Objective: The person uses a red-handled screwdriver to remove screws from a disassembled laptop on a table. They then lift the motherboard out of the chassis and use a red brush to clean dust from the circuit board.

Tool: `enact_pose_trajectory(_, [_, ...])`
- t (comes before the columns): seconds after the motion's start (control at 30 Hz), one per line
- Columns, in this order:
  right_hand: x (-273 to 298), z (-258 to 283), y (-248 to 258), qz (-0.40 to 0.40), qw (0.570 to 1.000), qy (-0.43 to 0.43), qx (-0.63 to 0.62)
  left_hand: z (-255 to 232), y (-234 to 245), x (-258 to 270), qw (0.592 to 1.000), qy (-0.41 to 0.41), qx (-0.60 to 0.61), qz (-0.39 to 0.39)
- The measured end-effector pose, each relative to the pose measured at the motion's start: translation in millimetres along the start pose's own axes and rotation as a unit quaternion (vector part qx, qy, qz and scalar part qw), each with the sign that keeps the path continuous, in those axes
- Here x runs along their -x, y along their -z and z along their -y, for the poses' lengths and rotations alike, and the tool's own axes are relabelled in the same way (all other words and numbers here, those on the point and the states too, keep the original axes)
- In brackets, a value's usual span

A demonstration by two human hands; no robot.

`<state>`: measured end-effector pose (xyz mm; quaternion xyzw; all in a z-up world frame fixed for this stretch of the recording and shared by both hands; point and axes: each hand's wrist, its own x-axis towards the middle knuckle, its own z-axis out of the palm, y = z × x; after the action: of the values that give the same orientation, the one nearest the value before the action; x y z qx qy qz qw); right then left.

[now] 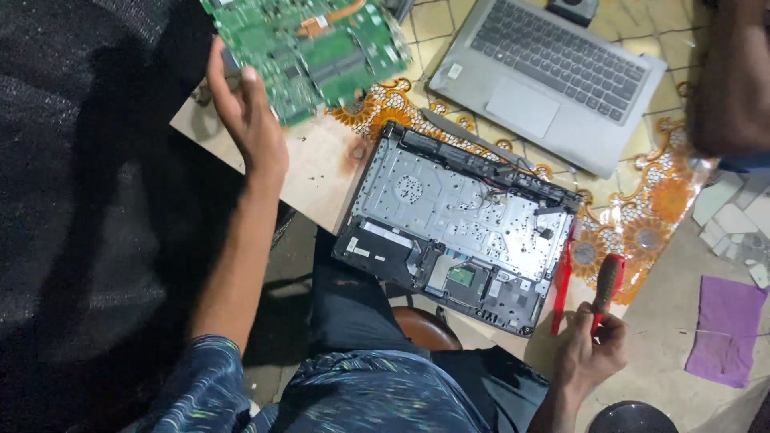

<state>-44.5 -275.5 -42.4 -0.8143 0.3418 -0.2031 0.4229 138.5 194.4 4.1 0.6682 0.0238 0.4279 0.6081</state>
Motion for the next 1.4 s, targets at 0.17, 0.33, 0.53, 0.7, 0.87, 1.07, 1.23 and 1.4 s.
enact_pose_trajectory(0.17, [-4.6,-3.4,0.6,-0.008,0.996,0.047,0.071,84.2,-0.2,-40.0,0.999,0.034,0.027,-0.021])
enact_pose_trajectory(0.33, [-19.9,-8.3,4.5,0.025,0.996,0.082,-0.024,105.4,9.6,-47.7,0.979,-0.111,0.172,-0.019])
enact_pose_trajectory(0.53, [-80.0,18.5,-21.4,0.042,0.982,0.183,0.031,20.6,39.9,-5.6,0.985,0.022,0.166,0.046])
enact_pose_trajectory(0.7, [-120.9,11.3,-49.4,0.054,0.985,0.158,0.05,-49.3,57.5,38.1,0.984,0.123,0.112,0.066])
enact_pose_trajectory(0.87, [-124.6,0.0,-65.4,0.011,0.991,0.121,0.05,-81.2,81.8,84.0,0.943,0.309,0.077,-0.093])
enact_pose_trajectory(1.07, [-117.5,17.1,-62.2,0.024,0.989,0.109,0.097,-125.7,33.5,97.4,0.808,0.481,0.313,-0.135])
enact_pose_trajectory(1.23, [-113.5,11.6,-51.6,0.036,0.988,0.148,0.031,-131.7,16.7,95.2,0.791,0.503,0.322,-0.134])
enact_pose_trajectory(1.4, [-99.0,13.6,-33.6,0.033,0.981,0.182,0.062,-121.1,22.3,112.6,0.826,0.463,0.318,-0.035])
